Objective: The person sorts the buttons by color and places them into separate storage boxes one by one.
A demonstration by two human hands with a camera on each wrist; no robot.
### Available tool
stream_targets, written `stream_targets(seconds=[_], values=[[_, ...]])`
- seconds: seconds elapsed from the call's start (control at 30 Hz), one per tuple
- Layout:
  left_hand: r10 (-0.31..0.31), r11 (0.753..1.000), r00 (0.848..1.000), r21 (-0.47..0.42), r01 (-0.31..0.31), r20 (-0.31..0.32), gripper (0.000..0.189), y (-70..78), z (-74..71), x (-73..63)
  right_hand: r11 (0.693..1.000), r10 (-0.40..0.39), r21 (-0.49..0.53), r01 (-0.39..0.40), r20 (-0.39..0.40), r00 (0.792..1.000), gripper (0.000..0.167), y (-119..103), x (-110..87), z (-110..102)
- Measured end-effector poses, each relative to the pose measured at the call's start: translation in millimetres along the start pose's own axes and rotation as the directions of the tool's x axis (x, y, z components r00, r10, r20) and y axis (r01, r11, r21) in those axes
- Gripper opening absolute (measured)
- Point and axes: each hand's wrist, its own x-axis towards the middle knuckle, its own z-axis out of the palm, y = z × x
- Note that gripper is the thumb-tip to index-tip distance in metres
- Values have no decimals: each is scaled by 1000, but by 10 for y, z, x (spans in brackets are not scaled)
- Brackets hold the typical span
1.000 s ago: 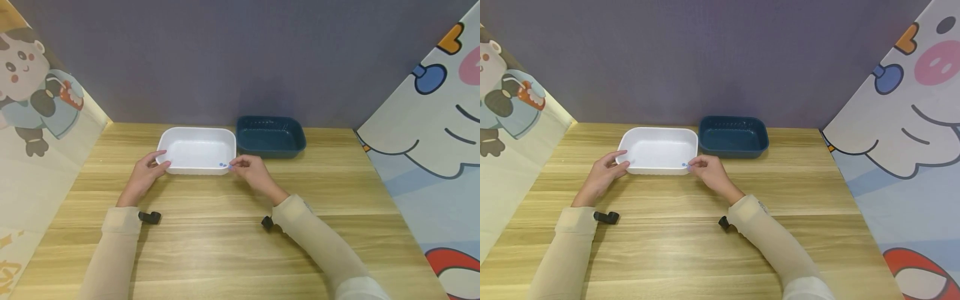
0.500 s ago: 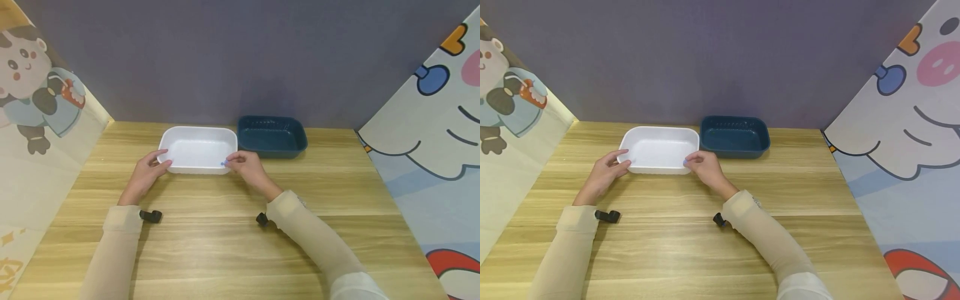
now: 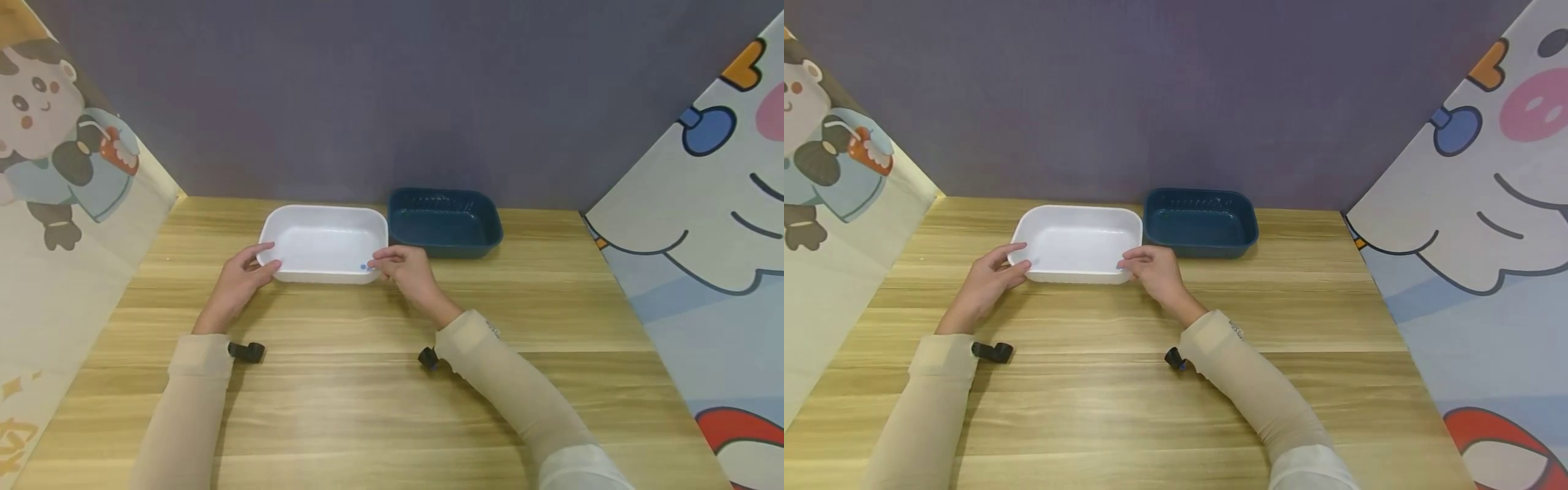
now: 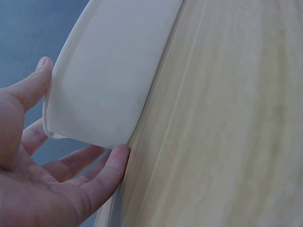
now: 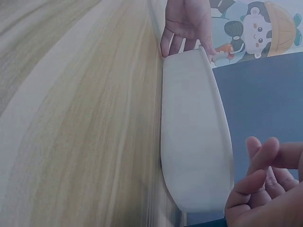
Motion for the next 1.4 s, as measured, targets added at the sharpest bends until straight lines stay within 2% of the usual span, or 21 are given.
stream_targets(seconds=[0.1, 0.23, 0.37, 0.53, 0.63, 0.77, 0.87, 0.97, 1.13, 1.27, 1.4], values=[[15, 1000, 1000, -18, -15, -8, 65, -72, -5, 28, 1000, -10, 1, 10, 3, 1000, 12, 9, -4, -10], [19, 1000, 1000, -22, -19, -13, 66, -83, 1, 29, 1000, 0, -19, 1, 3, 1000, 12, 11, -21, -30], [5, 1000, 1000, -27, -5, -4, 65, -28, 2, 16, 997, -13, -78, 12, -6, 1000, 11, 14, -74, -76], [3, 999, 1000, -42, -2, 6, 64, 122, 23, -44, 985, -23, -173, 24, 5, 1000, 15, 20, -168, -199], [8, 999, 1000, -47, -7, 10, 65, 164, 31, -63, 958, 27, -287, -8, 63, 998, 17, 1, -233, -290], [7, 999, 1000, -46, -7, 5, 65, 181, 39, -77, 873, 113, -487, -14, 175, 978, 16, -21, -323, -385], [0, 999, 1000, -37, 0, -3, 64, 151, 36, -61, 832, 157, -554, 1, 238, 959, 14, -14, -378, -422], [-7, 1000, 1000, -22, 7, -10, 64, 48, 13, -9, 827, 183, -563, -1, 267, 946, 11, 4, -415, -429], [-5, 1000, 1000, -6, 5, -11, 65, -89, -14, 42, 807, 186, -591, 17, 281, 942, 2, 24, -446, -423], [-6, 1000, 1000, -1, 6, -19, 66, -114, -15, 50, 787, 180, -616, 41, 293, 939, 8, 36, -459, -428], [-4, 1000, 1000, 1, 4, -26, 65, -97, -6, 63, 788, 165, -612, 63, 309, 937, 6, 54, -487, -452]])
